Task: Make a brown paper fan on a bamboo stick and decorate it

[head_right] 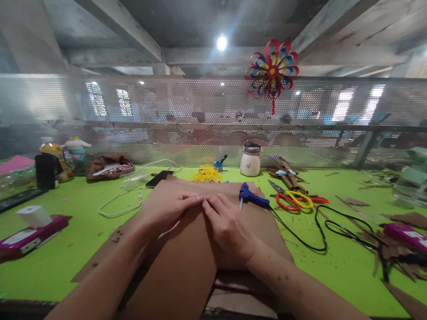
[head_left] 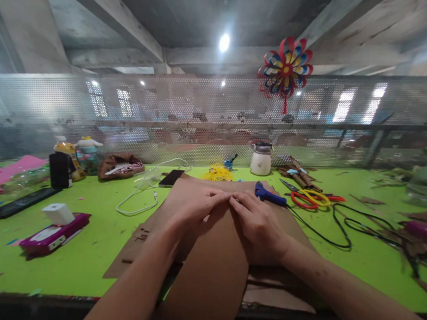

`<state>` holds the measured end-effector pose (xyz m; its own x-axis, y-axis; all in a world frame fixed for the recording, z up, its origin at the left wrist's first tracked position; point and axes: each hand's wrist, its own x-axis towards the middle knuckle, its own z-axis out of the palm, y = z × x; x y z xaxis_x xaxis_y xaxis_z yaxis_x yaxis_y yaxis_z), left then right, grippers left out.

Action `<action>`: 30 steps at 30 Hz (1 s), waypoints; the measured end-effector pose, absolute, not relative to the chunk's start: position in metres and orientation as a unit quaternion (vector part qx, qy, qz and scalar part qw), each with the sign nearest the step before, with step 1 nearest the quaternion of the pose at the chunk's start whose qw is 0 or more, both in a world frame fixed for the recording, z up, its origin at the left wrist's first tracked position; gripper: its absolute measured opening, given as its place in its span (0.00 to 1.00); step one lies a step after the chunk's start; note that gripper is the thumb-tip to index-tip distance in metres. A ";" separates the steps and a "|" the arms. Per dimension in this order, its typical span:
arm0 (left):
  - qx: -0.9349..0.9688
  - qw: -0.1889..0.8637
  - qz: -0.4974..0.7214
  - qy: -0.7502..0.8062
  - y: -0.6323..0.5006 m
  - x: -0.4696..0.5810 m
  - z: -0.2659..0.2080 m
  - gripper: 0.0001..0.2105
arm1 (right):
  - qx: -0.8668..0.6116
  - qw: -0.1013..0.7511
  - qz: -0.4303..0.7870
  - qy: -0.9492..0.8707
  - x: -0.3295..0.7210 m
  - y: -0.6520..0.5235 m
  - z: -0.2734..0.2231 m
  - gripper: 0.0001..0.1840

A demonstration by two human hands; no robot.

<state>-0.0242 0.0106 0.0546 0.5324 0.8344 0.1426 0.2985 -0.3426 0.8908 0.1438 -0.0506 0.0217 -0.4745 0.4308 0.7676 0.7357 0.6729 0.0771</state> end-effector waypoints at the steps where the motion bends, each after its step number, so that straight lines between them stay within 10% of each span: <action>1: 0.765 0.434 0.308 0.364 0.010 -0.024 0.056 0.14 | -0.352 0.377 -0.200 -0.833 0.142 -0.051 0.022 0.21; 10: 0.788 0.435 0.316 0.299 0.002 -0.028 0.065 0.16 | -0.439 0.512 0.074 -0.734 0.170 -0.043 0.047 0.16; 17: 0.819 0.407 0.295 0.278 -0.001 -0.020 0.063 0.15 | -0.384 0.349 0.383 -0.764 0.194 -0.043 0.064 0.25; 30: 0.787 0.457 0.300 0.288 -0.004 -0.016 0.058 0.16 | -0.435 0.350 0.376 -0.740 0.183 -0.049 0.061 0.20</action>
<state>-0.0162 -0.0041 0.0576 0.6541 0.7267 0.2099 0.1781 -0.4177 0.8910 0.1833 -0.0487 0.0607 -0.3766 0.9065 0.1907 0.3809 0.3392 -0.8601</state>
